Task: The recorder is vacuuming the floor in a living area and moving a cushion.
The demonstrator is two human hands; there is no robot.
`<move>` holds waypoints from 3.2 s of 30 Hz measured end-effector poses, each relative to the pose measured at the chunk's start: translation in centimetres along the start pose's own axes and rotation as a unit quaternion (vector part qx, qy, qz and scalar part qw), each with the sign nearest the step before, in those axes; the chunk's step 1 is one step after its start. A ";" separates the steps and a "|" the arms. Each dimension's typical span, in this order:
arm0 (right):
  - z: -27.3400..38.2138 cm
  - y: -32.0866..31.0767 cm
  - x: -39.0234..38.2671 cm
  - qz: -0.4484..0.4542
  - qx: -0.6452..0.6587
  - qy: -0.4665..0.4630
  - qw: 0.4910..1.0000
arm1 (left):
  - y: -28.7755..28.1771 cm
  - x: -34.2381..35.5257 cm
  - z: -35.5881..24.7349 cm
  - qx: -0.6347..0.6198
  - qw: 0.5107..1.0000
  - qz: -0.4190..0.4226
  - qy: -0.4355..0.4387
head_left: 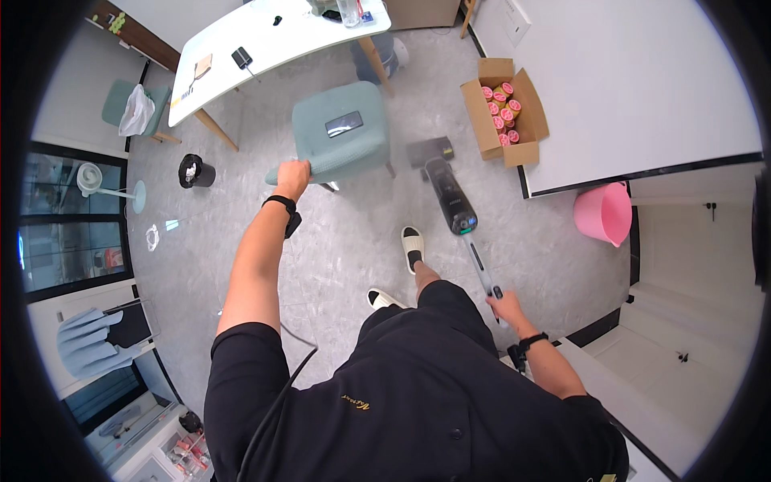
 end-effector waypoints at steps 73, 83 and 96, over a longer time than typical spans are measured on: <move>75.0 27.6 47.4 0.139 0.432 0.055 0.889 | 5.4 -39.2 -7.5 -0.227 0.894 0.272 -0.273; 63.9 27.8 42.2 0.236 0.360 0.020 0.902 | 6.5 -40.0 -7.5 -0.272 0.899 0.222 -0.262; 24.6 7.7 17.5 0.022 0.039 -0.046 0.998 | 8.5 -43.5 -9.1 -0.308 0.930 0.057 -0.191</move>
Point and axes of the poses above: each hand's wrist, its own x-axis towards the middle knuckle, its own y-axis out of the palm, z = x × y, the point moved 5 cm from there along x, towards the middle knuckle, and after that the axes turned 9 degrees about x, right-handed, at the moved point
